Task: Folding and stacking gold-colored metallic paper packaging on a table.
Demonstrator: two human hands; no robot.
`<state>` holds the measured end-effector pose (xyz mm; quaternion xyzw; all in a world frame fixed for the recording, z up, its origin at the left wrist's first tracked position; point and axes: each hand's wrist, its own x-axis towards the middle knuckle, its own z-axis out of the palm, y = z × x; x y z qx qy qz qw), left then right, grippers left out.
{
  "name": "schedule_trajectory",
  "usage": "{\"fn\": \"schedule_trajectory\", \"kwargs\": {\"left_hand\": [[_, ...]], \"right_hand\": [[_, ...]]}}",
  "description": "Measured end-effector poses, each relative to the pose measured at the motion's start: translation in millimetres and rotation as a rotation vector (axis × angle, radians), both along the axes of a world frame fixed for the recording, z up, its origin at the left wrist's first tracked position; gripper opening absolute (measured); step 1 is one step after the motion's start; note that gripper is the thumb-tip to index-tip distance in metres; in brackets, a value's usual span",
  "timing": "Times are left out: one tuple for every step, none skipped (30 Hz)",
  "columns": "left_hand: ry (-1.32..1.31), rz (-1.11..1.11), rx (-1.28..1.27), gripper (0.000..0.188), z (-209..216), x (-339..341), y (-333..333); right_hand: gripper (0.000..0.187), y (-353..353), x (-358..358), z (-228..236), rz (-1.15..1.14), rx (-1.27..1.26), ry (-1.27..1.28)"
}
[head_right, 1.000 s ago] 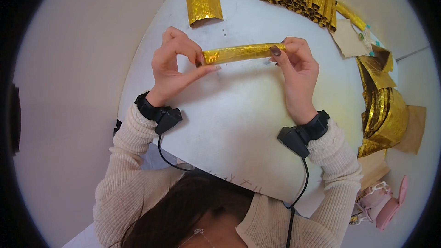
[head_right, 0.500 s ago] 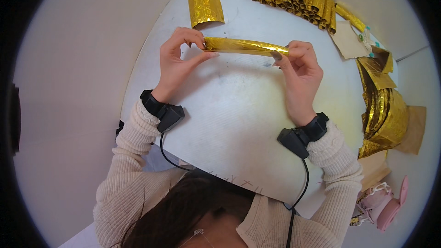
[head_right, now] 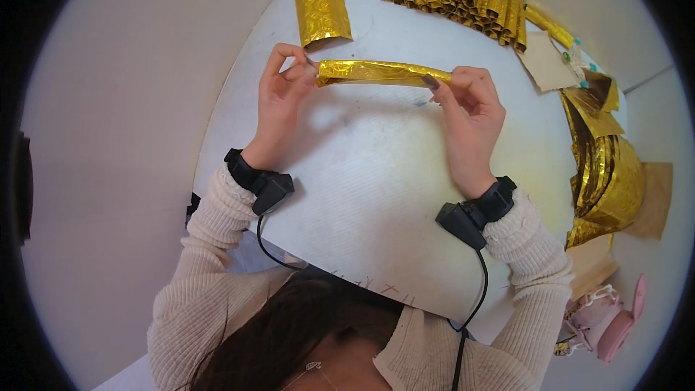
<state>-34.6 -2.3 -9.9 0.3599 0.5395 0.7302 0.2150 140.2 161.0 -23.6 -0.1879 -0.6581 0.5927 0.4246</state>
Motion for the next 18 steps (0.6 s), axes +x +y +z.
{"fn": "schedule_trajectory", "kwargs": {"left_hand": [[-0.194,-0.039,0.024,0.006,2,0,-1],[-0.193,-0.042,0.022,0.006,5,0,-1],[-0.135,-0.047,-0.125,0.012,9,-1,-1],[-0.078,-0.051,-0.271,0.018,10,-1,-2],[-0.08,-0.053,-0.271,0.018,10,-3,-2],[-0.084,-0.095,-0.29,0.02,9,-5,-3],[-0.087,-0.135,-0.308,0.022,9,-7,-3],[-0.089,-0.135,-0.308,0.022,8,-6,-3],[-0.084,-0.157,-0.309,0.021,8,-6,-3],[-0.079,-0.177,-0.31,0.02,8,-6,-4],[-0.079,-0.176,-0.311,0.02,7,-5,-4],[-0.073,-0.179,-0.318,0.02,5,-3,-5],[-0.066,-0.185,-0.323,0.02,3,0,-4],[-0.067,-0.187,-0.324,0.02,4,2,-4],[-0.017,-0.166,-0.325,0.02,4,4,-5],[0.033,-0.144,-0.327,0.02,5,6,-5],[0.034,-0.147,-0.329,0.02,5,8,-5],[0.03,-0.105,-0.315,0.021,6,12,-4]], "right_hand": [[0.007,0,0,-1,0.014,0.013,0.01],[0.007,0,-1,-2,0.029,0.026,0.02],[0.007,0,-1,-3,0.026,0.025,0.021],[0.007,-1,-1,-2,0.04,0.011,0.02],[0.007,-1,-1,-2,0.054,-0.003,0.019],[0.007,-1,-1,-3,0.052,-0.003,0.016],[0.008,0,-2,-3,0.055,-0.017,0.027],[0.008,0,-2,-3,0.058,-0.032,0.038],[0.008,-1,-1,-3,0.058,-0.032,0.037],[0.009,-2,-1,-1,0.039,-0.051,0.021],[0.01,-3,-2,0,0.021,-0.07,0.004],[0.01,-3,-2,0,0.021,-0.071,0.004],[0.011,-2,-2,-1,0.008,-0.081,0.002],[0.013,-1,-2,-1,-0.006,-0.091,0.0],[0.013,-1,-2,-1,-0.009,-0.091,-0.001],[0.014,-1,-2,-1,-0.01,-0.105,0.003],[0.014,-1,-2,0,-0.01,-0.119,0.007],[0.014,-1,-2,0,-0.013,-0.122,0.007]]}}
